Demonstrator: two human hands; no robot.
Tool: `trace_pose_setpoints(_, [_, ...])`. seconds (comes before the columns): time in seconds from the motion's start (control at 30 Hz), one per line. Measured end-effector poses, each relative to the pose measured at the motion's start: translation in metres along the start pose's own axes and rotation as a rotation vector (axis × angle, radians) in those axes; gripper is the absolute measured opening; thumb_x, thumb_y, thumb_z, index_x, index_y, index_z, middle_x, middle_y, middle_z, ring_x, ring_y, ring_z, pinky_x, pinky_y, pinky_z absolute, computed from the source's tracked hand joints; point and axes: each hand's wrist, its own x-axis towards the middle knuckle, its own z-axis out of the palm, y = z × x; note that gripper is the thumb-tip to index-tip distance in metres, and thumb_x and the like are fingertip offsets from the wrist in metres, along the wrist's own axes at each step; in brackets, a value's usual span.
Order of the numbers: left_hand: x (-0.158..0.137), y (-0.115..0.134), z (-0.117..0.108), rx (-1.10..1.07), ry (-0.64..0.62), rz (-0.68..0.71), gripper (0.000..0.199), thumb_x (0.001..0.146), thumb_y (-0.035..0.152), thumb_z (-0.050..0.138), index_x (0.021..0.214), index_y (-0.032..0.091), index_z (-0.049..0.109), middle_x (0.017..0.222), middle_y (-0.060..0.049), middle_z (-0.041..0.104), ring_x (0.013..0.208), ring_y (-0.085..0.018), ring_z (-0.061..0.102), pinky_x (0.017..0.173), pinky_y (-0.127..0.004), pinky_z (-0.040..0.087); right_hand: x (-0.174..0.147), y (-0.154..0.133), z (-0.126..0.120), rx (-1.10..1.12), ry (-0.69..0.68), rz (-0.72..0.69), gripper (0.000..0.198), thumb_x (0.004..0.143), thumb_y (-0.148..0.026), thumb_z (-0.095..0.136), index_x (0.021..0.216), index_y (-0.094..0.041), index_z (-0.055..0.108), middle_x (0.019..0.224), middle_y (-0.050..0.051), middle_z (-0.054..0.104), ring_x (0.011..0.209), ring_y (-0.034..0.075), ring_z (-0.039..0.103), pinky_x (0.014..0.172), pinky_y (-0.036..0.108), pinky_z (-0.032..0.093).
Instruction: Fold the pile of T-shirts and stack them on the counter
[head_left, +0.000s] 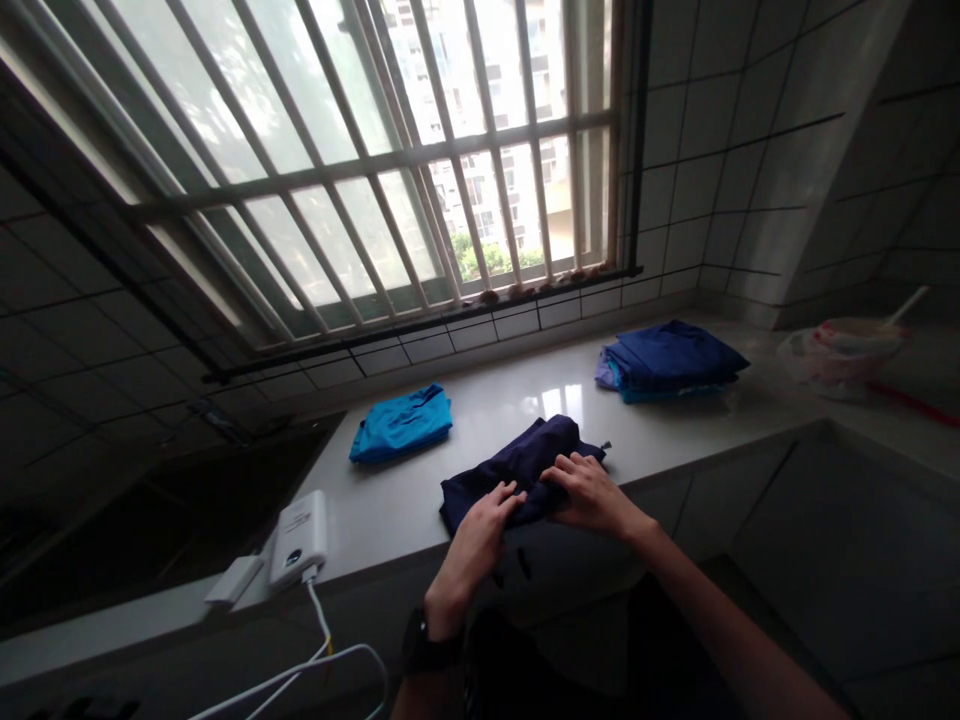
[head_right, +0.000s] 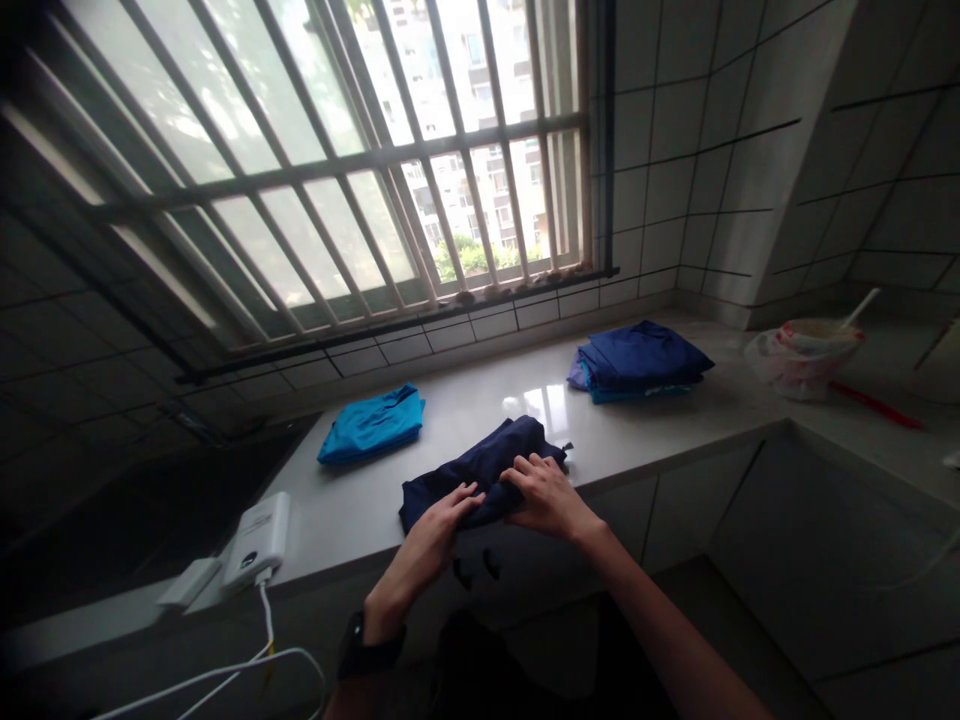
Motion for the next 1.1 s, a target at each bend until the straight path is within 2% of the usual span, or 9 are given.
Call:
trace_pose_setpoints(0.13, [-0.007, -0.010, -0.021, -0.041, 0.001, -0.097, 0.075, 0.067, -0.010, 0.046, 0.127, 0.027, 0.068, 0.138, -0.005, 0.067, 0.128, -0.021, 0.063, 0.111, -0.036, 0.050, -0.007, -0.009, 0.004, 0.028, 0.038, -0.025, 0.036, 0.082, -0.032, 0.079, 0.115, -0.024, 0.066, 0.120, 0.007, 0.065, 0.110, 0.026, 0.059, 0.096, 0.040, 0.044])
trace_pose_setpoints(0.37, [-0.006, 0.007, 0.015, 0.099, 0.139, -0.101, 0.082, 0.074, 0.014, 0.064, 0.153, 0.023, 0.043, 0.157, -0.015, 0.047, 0.145, -0.032, 0.044, 0.117, -0.050, 0.039, -0.016, -0.019, 0.031, 0.037, 0.212, 0.061, 0.039, 0.085, -0.026, 0.075, 0.122, -0.023, 0.062, 0.131, 0.011, 0.062, 0.121, 0.029, 0.056, 0.106, 0.046, 0.042])
trace_pose_setpoints(0.53, [-0.009, 0.002, 0.020, 0.165, 0.142, -0.099, 0.064, 0.089, 0.017, 0.058, 0.151, 0.022, 0.045, 0.147, -0.013, 0.058, 0.132, -0.028, 0.057, 0.102, -0.043, 0.049, -0.017, -0.036, 0.030, 0.006, 0.230, 0.129, 0.042, 0.085, -0.029, 0.076, 0.124, -0.022, 0.063, 0.128, 0.013, 0.064, 0.118, 0.030, 0.059, 0.109, 0.051, 0.041])
trace_pose_setpoints(0.63, [-0.014, 0.004, 0.014, 0.219, 0.112, -0.086, 0.060, 0.089, 0.005, 0.049, 0.147, 0.020, 0.049, 0.143, -0.011, 0.062, 0.122, -0.026, 0.062, 0.095, -0.040, 0.053, -0.014, -0.046, 0.034, -0.049, 0.208, 0.039, 0.051, 0.088, -0.023, 0.072, 0.137, -0.027, 0.059, 0.136, 0.013, 0.061, 0.129, 0.032, 0.054, 0.115, 0.054, 0.036])
trace_pose_setpoints(0.73, [-0.022, 0.011, 0.007, 0.196, 0.128, -0.073, 0.056, 0.086, 0.002, 0.047, 0.139, 0.018, 0.056, 0.130, -0.011, 0.069, 0.113, -0.025, 0.065, 0.096, -0.038, 0.053, -0.006, -0.035, 0.031, -0.015, 0.117, -0.154, 0.044, 0.090, -0.009, 0.062, 0.129, -0.028, 0.064, 0.140, 0.010, 0.061, 0.136, 0.026, 0.051, 0.115, 0.046, 0.039])
trace_pose_setpoints(0.8, [-0.028, 0.010, 0.003, 0.112, 0.130, -0.025, 0.051, 0.088, 0.013, 0.057, 0.139, 0.019, 0.056, 0.125, -0.010, 0.071, 0.114, -0.025, 0.065, 0.100, -0.039, 0.053, 0.001, -0.016, 0.023, 0.036, 0.040, -0.234, 0.046, 0.087, 0.000, 0.055, 0.122, -0.027, 0.068, 0.138, 0.007, 0.063, 0.137, 0.022, 0.051, 0.117, 0.044, 0.038])
trace_pose_setpoints(0.9, [-0.037, -0.003, 0.005, 0.069, 0.106, 0.121, 0.079, 0.078, 0.033, 0.077, 0.150, 0.024, 0.045, 0.149, -0.012, 0.057, 0.134, -0.032, 0.054, 0.111, -0.048, 0.046, 0.004, 0.010, 0.009, 0.047, 0.050, -0.140, 0.053, 0.079, 0.005, 0.053, 0.123, -0.023, 0.068, 0.145, 0.010, 0.059, 0.144, 0.026, 0.044, 0.121, 0.052, 0.030])
trace_pose_setpoints(1.0, [-0.040, -0.022, 0.017, 0.176, 0.150, 0.189, 0.087, 0.074, 0.018, 0.077, 0.153, 0.028, 0.040, 0.160, -0.010, 0.044, 0.144, -0.034, 0.045, 0.114, -0.053, 0.041, -0.003, 0.016, 0.004, 0.054, 0.055, -0.136, 0.068, 0.073, 0.000, 0.060, 0.138, -0.020, 0.060, 0.157, 0.016, 0.046, 0.152, 0.031, 0.032, 0.123, 0.058, 0.020])
trace_pose_setpoints(1.1, [-0.036, -0.030, 0.028, 0.215, 0.268, 0.190, 0.070, 0.080, -0.001, 0.061, 0.144, 0.025, 0.052, 0.143, -0.010, 0.063, 0.125, -0.027, 0.061, 0.103, -0.044, 0.048, -0.016, 0.008, 0.011, 0.091, -0.066, -0.300, 0.085, 0.069, -0.007, 0.066, 0.150, -0.024, 0.048, 0.162, 0.013, 0.040, 0.153, 0.030, 0.030, 0.125, 0.057, 0.016])
